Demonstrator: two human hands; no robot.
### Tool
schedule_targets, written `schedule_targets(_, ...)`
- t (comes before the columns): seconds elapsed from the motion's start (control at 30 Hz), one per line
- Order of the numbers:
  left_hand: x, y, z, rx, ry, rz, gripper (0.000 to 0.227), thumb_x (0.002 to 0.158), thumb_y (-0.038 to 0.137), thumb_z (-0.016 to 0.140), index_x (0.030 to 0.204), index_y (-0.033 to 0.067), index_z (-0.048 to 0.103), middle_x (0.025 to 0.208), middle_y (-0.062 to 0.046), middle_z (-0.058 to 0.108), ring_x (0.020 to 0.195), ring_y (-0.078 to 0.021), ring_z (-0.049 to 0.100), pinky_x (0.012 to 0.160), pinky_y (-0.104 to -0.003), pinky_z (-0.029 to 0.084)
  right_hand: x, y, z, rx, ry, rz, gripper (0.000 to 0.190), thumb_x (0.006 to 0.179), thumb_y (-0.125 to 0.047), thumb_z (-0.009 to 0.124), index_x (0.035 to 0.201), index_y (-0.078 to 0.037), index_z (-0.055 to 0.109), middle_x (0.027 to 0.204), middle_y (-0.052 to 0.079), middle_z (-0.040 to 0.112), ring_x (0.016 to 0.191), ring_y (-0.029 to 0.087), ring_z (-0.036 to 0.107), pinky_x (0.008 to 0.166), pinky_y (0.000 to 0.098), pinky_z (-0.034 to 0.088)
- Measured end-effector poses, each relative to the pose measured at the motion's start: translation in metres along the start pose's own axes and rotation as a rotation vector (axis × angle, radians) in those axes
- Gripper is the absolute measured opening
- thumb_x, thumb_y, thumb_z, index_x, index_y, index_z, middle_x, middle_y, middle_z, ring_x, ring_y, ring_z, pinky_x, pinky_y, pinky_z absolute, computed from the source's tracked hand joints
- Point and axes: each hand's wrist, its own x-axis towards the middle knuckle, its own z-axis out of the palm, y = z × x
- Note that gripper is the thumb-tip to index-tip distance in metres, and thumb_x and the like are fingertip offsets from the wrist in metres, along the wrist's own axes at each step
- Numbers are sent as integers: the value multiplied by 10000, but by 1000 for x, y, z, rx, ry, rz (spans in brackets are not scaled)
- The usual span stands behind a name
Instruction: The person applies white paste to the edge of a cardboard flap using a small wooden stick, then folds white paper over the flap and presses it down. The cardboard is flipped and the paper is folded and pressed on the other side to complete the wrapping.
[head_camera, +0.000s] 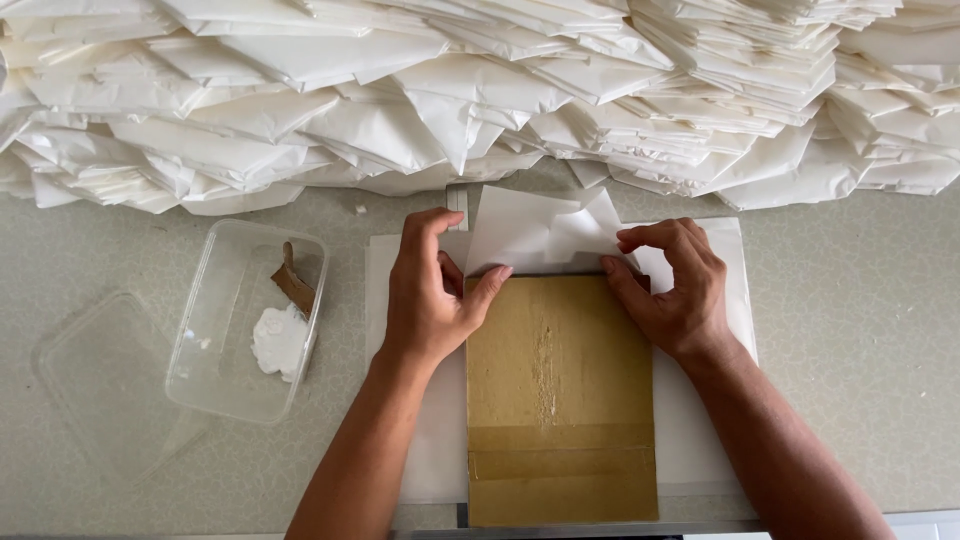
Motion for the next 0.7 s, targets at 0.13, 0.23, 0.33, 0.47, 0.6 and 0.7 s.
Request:
schedule_targets(0.13, 8, 24, -2, 291, -41, 121, 665, 867, 373, 816, 1333, 5, 517, 1353, -231, 488, 837, -362, 710, 717, -522, 609, 1, -4, 3, 13, -35, 13, 256, 876, -71, 846, 1092, -38, 713, 843, 68, 719, 830, 327, 699, 823, 454, 548)
schedule_targets(0.23, 3, 22, 8, 318, -124, 243, 550, 956, 370, 688, 1357, 21, 546, 1273, -222, 576, 1166, -403, 599, 973, -515, 493, 1, -6, 6, 47, -95, 32, 255, 878, -108, 823, 1112, -80, 727, 866, 54, 705, 853, 303, 696, 832, 455, 542)
schedule_targets(0.33, -1, 23, 17, 415, -200, 277, 557, 938, 362, 695, 1374, 41, 565, 1303, -185, 603, 1222, -367, 562, 999, -522, 452, 4, -8, 8, 66, -125, 24, 273, 884, -105, 802, 1141, -52, 728, 893, 114, 688, 855, 329, 692, 810, 480, 538)
schedule_targets(0.47, -2, 24, 23, 477, -177, 301, 630, 946, 394, 687, 1465, 75, 527, 1367, -143, 584, 1288, -339, 544, 980, -489, 405, 6, -10, 8, 30, -135, 11, 291, 913, -94, 770, 1191, -23, 718, 897, 152, 663, 859, 367, 692, 803, 496, 540)
schedule_targets(0.6, -1, 20, 22, 378, -146, 296, 616, 917, 392, 716, 1434, 93, 560, 1377, -139, 580, 1302, -344, 541, 980, -477, 409, 6, -7, 10, 38, -123, -15, 297, 898, -83, 772, 1184, -20, 726, 894, 162, 664, 848, 352, 701, 802, 483, 550)
schedule_targets(0.7, 1, 21, 21, 312, -132, 296, 586, 912, 396, 722, 1402, 107, 583, 1372, -138, 582, 1305, -346, 542, 982, -487, 408, 3, -4, 10, 53, -120, -20, 296, 890, -76, 774, 1175, -16, 729, 888, 165, 661, 843, 352, 701, 796, 478, 551)
